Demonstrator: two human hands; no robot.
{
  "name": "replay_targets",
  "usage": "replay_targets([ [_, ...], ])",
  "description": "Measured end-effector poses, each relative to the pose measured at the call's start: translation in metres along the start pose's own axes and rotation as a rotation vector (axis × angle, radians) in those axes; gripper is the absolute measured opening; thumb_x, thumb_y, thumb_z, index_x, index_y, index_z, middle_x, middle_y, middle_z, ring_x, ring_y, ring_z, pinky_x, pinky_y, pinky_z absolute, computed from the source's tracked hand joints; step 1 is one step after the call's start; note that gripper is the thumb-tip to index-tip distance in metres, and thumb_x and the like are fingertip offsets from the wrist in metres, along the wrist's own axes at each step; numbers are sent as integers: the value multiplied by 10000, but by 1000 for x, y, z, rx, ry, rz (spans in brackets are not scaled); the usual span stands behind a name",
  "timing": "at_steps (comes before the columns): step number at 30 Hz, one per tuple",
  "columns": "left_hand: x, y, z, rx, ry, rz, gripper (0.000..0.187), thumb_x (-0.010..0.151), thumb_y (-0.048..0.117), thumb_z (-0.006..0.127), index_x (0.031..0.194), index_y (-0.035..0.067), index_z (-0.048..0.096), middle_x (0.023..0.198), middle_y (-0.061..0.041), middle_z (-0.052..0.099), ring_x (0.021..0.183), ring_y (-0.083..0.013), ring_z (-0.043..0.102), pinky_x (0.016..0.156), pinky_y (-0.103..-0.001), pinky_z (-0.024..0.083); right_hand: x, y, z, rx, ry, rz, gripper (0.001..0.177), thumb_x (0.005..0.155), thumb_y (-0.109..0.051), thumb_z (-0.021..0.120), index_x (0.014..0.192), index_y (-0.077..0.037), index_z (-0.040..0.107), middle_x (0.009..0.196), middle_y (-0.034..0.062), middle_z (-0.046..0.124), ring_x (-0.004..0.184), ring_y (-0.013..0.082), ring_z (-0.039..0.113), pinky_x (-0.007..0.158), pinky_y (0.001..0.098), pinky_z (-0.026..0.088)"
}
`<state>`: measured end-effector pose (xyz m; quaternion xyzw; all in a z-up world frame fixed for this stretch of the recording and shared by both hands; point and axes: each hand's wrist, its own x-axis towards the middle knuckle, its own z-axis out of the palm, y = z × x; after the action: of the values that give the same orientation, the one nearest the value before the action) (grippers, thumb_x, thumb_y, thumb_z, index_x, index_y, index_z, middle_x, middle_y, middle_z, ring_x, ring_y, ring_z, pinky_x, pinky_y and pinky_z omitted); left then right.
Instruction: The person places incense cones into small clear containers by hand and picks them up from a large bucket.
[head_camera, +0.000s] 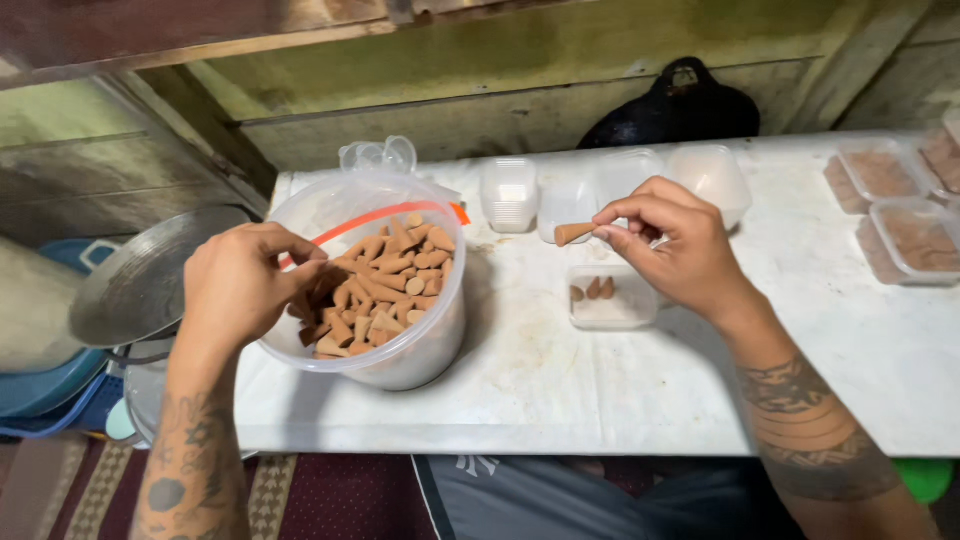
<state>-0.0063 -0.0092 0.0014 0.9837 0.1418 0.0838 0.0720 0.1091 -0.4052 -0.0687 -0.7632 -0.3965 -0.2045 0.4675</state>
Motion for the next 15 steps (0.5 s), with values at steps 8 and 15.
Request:
replay_targets([
  [8,-6,2,0,-76,81,22,66,862,275,773,871,219,806,918,71,730,767,-139,601,695,-321,415,-40,47,-4,9,35,103,77,944,-104,719,1004,-62,744,824,26,520,691,109,481,621,234,411],
  [15,-40,33,-20,-335,486,338,235,1105,-79,779,1325,-78,697,1201,-210,604,1010,-251,543,920,-345,419,-62,75,1,-11,107,111,91,946,-97,715,1029,-62,723,848,18,540,664,106,502,585,244,420],
])
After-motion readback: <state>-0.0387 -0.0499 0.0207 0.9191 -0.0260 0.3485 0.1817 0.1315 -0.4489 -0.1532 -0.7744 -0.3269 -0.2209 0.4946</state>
